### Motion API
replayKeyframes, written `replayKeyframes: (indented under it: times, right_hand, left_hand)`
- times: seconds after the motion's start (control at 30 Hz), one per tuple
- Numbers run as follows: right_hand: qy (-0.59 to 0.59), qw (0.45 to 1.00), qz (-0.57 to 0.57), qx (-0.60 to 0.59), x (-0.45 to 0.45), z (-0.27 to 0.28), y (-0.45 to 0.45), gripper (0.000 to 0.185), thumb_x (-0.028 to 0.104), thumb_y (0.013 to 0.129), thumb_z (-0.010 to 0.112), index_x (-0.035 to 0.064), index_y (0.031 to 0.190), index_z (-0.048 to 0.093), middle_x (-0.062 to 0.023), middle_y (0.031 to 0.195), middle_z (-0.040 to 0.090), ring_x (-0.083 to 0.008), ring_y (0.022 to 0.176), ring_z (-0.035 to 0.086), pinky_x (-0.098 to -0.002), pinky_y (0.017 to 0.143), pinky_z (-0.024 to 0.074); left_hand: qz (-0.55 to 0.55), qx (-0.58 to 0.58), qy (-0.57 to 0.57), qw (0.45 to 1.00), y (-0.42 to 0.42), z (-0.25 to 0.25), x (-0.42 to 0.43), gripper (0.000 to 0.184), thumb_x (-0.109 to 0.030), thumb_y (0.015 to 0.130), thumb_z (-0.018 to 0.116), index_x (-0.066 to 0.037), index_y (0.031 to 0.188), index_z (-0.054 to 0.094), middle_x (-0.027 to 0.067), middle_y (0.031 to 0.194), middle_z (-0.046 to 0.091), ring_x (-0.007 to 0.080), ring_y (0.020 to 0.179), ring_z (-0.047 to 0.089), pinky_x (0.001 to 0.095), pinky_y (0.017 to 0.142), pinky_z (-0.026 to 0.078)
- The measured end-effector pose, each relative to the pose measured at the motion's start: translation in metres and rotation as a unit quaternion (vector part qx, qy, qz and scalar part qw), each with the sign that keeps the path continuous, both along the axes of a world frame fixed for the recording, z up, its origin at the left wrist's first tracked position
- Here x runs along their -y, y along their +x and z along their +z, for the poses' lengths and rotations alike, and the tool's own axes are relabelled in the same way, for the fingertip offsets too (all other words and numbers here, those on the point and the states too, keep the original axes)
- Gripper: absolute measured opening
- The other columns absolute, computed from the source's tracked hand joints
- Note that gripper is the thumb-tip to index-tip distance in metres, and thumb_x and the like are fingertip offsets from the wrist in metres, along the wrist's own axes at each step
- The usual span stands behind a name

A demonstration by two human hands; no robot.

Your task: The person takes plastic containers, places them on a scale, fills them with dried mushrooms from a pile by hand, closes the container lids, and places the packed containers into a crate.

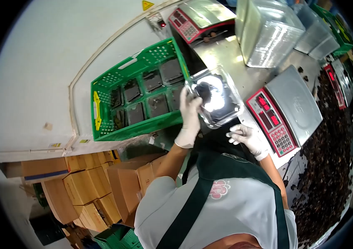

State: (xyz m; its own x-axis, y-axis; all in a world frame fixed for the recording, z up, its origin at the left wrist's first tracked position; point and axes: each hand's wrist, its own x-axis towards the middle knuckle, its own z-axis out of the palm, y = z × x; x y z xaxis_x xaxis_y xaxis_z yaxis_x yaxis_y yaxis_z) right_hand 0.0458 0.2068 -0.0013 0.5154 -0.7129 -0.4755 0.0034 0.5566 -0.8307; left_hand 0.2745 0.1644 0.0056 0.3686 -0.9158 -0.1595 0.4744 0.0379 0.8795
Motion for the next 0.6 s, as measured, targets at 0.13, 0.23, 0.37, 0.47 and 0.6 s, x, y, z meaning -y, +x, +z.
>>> replayKeyframes:
  times: [0.13,0.23,0.37,0.47,0.6]
  right_hand:
    - [-0.014,0.999,-0.016,-0.034,-0.002,-0.006,-0.011,0.016,0.010,0.092,0.057,-0.0005,0.104,0.061,-0.0074,0.097,0.068,-0.0108,0.079,0.063,-0.0226,0.072,0.0502]
    - [-0.008,0.998,-0.049,-0.031,-0.007,-0.012,-0.022,0.013,0.009,0.093,0.056,-0.0003,0.100,0.062,-0.0068,0.095,0.068,-0.0093,0.075,0.062,-0.0219,0.070,0.0501]
    - [0.013,0.995,-0.081,-0.055,-0.010,-0.013,-0.031,0.013,0.009,0.093,0.056,-0.0004,0.100,0.062,-0.0074,0.095,0.068,-0.0094,0.072,0.062,-0.0212,0.069,0.0498]
    - [0.012,0.991,-0.114,-0.067,-0.012,-0.014,-0.035,0.013,0.010,0.093,0.057,-0.0001,0.099,0.062,-0.0079,0.093,0.069,-0.0095,0.070,0.062,-0.0216,0.068,0.0502]
    - [0.008,0.985,-0.159,-0.073,-0.019,-0.014,-0.047,0.014,0.010,0.092,0.057,-0.0012,0.097,0.063,-0.0077,0.091,0.068,-0.0095,0.071,0.062,-0.0220,0.067,0.0502]
  left_hand:
    - [0.123,0.115,-0.028,0.985,0.112,-0.011,0.039,0.045,-0.006,0.082,0.060,0.000,0.126,0.052,0.0088,0.114,0.058,0.0148,0.098,0.056,0.0279,0.085,0.045]
    - [0.201,0.229,-0.029,0.952,0.205,-0.015,0.077,0.041,-0.008,0.085,0.058,0.003,0.124,0.054,0.0098,0.117,0.059,0.0161,0.103,0.056,0.0289,0.089,0.044]
    - [0.149,0.414,0.089,0.894,0.280,-0.042,0.130,0.057,-0.028,0.087,0.063,0.007,0.129,0.048,0.0175,0.121,0.058,0.0259,0.113,0.054,0.0332,0.095,0.042]
    - [-0.076,0.585,0.256,0.766,0.318,-0.136,0.159,0.068,-0.047,0.087,0.056,0.000,0.134,0.044,0.0190,0.141,0.040,0.0330,0.123,0.046,0.0408,0.102,0.034]
    - [-0.071,0.598,0.389,0.698,0.287,-0.157,0.162,0.059,-0.049,0.090,0.048,-0.015,0.138,0.045,0.0095,0.153,0.024,0.0287,0.141,0.023,0.0498,0.115,-0.004]
